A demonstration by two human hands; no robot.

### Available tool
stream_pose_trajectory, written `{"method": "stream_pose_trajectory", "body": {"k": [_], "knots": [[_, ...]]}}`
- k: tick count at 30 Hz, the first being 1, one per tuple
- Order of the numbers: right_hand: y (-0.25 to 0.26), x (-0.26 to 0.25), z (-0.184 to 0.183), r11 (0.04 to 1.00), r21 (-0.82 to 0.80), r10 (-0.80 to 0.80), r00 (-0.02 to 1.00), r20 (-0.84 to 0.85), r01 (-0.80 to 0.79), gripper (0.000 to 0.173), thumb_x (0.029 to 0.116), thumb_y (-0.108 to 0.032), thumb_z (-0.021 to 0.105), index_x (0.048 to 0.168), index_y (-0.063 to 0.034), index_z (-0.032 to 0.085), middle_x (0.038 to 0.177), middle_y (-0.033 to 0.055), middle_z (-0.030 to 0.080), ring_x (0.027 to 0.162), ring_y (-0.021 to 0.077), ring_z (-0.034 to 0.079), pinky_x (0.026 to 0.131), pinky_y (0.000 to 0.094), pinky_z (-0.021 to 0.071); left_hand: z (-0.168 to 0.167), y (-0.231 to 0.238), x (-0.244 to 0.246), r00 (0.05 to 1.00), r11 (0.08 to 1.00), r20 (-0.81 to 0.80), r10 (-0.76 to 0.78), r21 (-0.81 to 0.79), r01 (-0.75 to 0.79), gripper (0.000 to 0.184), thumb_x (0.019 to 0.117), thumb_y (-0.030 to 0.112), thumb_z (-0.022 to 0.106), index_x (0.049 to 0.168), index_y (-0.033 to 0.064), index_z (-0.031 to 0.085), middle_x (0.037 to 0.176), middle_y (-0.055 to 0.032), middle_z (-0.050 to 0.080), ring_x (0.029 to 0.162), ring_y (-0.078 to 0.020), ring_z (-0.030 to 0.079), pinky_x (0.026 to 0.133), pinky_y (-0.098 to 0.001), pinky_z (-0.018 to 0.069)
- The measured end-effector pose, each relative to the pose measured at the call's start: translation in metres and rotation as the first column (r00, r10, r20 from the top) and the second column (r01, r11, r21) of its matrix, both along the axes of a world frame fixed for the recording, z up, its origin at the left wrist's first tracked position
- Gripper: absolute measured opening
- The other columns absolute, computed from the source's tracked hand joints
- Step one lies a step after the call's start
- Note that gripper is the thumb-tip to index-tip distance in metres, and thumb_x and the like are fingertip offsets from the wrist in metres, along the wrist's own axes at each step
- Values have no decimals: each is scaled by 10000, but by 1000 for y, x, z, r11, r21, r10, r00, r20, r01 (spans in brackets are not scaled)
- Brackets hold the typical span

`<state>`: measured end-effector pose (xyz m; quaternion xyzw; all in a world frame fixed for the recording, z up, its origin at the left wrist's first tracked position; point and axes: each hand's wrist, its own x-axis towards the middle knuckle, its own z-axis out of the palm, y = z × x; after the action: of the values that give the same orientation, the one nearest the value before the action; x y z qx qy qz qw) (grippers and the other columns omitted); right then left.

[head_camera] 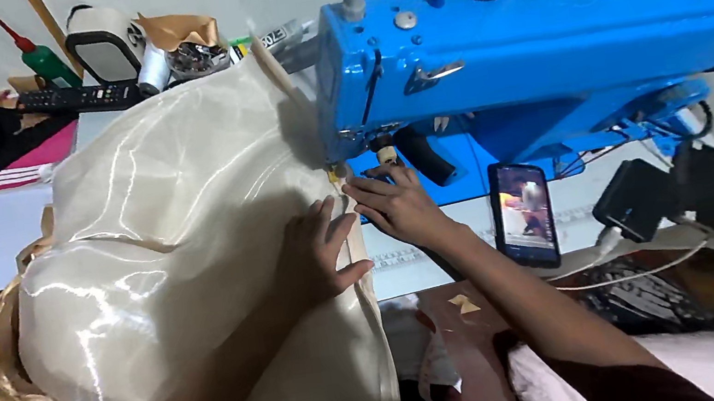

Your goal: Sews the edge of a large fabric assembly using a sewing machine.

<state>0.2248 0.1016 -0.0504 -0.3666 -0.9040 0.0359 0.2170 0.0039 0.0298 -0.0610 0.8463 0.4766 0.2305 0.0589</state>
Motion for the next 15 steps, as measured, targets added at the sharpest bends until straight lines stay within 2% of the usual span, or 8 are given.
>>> {"method": "stream_pose_trajectory", "body": {"k": [2,4,6,8,12,15], "knots": [[3,-2,-1,1000,0,25,1000,11,-25,367,1055,-291,504,1333,-156,701,1375,95,653,1283,402,563,1074,650,375,0,-1,2,1000,1000,1,18,8,-18,742,926,695,523,1387,124,634,1536,-180,503,1418,-331,484,1104,-555,395],[3,-7,-1,1000,-10,18,999,32,-18,374,1057,-300,492,1349,-178,692,1357,119,642,1261,401,558,1056,630,386,0,-3,2,1000,1000,-4,28,10,-28,756,921,700,524,1358,96,647,1517,-173,523,1417,-327,483,1110,-554,394],[0,-15,0,1000,-20,-21,998,52,22,382,1063,-298,481,1369,-176,675,1349,139,636,1251,409,558,1034,622,405,1,-3,1,999,999,-12,30,13,-30,745,926,695,526,1324,81,662,1532,-159,508,1438,-316,456,1123,-545,382],[-6,-22,1,997,-33,-74,995,67,77,395,1060,-282,466,1386,-168,658,1355,145,630,1256,415,551,1047,640,378,2,-4,1,999,1000,-21,27,-2,-27,730,929,691,524,1316,88,664,1554,-126,492,1473,-305,412,1149,-553,349],[-15,-31,2,985,-13,-170,980,105,173,399,1044,-235,477,1398,-151,642,1383,142,621,1283,433,547,1096,723,298,3,-1,-2,1000,999,-13,4,-36,-4,759,911,691,554,1355,82,638,1524,-106,537,1444,-274,464,1156,-554,349],[-18,-35,2,979,10,-204,973,105,204,394,1047,-229,468,1387,-142,647,1371,131,631,1289,430,549,1101,741,276,5,3,-7,999,999,-44,-21,-31,19,818,909,707,536,1420,71,591,1526,-98,538,1438,-248,474,1145,-534,361]]}}
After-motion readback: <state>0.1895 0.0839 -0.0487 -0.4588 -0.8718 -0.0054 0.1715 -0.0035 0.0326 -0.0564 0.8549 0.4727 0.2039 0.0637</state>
